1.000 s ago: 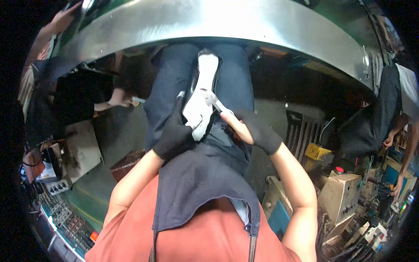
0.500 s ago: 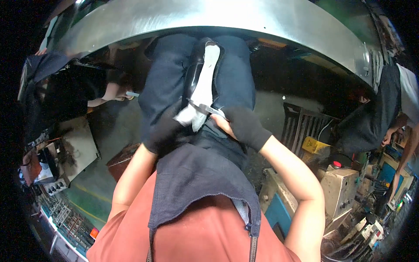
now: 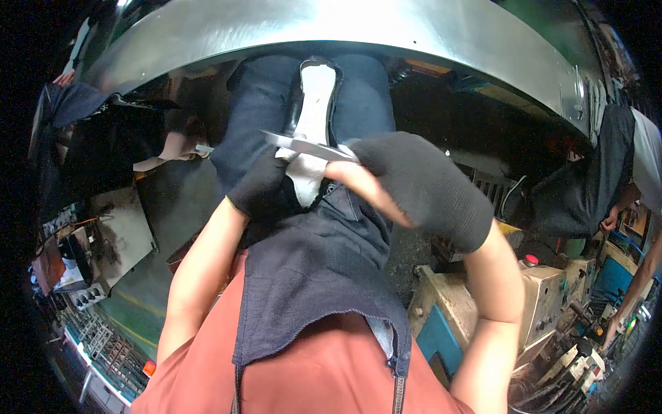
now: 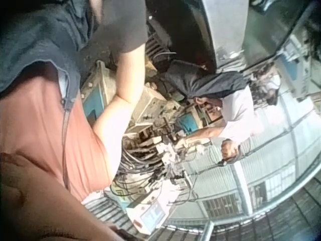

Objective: Manually attaching and trimming shoe soles using a pincer tool on an assembly line.

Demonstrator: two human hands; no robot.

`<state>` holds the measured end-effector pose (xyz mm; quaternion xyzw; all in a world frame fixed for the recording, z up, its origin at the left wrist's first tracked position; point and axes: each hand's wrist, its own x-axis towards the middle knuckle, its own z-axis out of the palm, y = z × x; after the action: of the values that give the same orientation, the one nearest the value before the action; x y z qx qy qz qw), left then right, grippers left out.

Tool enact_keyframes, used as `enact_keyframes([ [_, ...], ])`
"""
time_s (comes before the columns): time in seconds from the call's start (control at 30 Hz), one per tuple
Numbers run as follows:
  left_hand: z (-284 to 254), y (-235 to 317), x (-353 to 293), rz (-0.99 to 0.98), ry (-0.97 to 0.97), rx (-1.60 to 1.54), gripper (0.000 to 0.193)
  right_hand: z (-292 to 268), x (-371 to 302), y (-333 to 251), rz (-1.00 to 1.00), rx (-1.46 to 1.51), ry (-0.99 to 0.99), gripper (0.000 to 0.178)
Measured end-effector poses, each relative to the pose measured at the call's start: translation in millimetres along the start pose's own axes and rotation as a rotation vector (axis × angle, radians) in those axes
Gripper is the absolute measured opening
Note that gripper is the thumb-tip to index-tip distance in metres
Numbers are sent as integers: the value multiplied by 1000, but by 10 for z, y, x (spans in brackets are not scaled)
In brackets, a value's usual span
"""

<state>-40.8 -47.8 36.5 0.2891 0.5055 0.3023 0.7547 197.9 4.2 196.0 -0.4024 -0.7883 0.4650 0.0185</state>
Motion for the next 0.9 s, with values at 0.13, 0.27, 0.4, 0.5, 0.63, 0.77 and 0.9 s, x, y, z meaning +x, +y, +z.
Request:
enact_keyframes([
  [0.13, 95, -84, -193, 415, -99, 581, 35, 786, 130, 431, -112, 340, 269, 40],
  [0.27, 5, -309, -382, 198, -153, -275, 43, 878, -35, 561, 551, 533, -11, 44],
  [0.4, 101, -646, -183, -10, -20, -855, 47, 1146, -276, 673, 560, 638, 29, 47],
  [0.5, 276, -481, -46, 297, 254, 69, 34, 1163, -411, 764, 564, 782, 46, 45],
  [0.63, 202, -226, -78, 340, 185, 316, 31, 655, -292, 401, 661, 290, -101, 52],
  [0.77, 186, -117, -205, 249, 12, 224, 33, 500, -28, -150, 156, 463, 178, 35],
  [0.9, 48, -325, -548, 141, -124, 300, 60, 823, 187, 386, -5, 227, 108, 37],
])
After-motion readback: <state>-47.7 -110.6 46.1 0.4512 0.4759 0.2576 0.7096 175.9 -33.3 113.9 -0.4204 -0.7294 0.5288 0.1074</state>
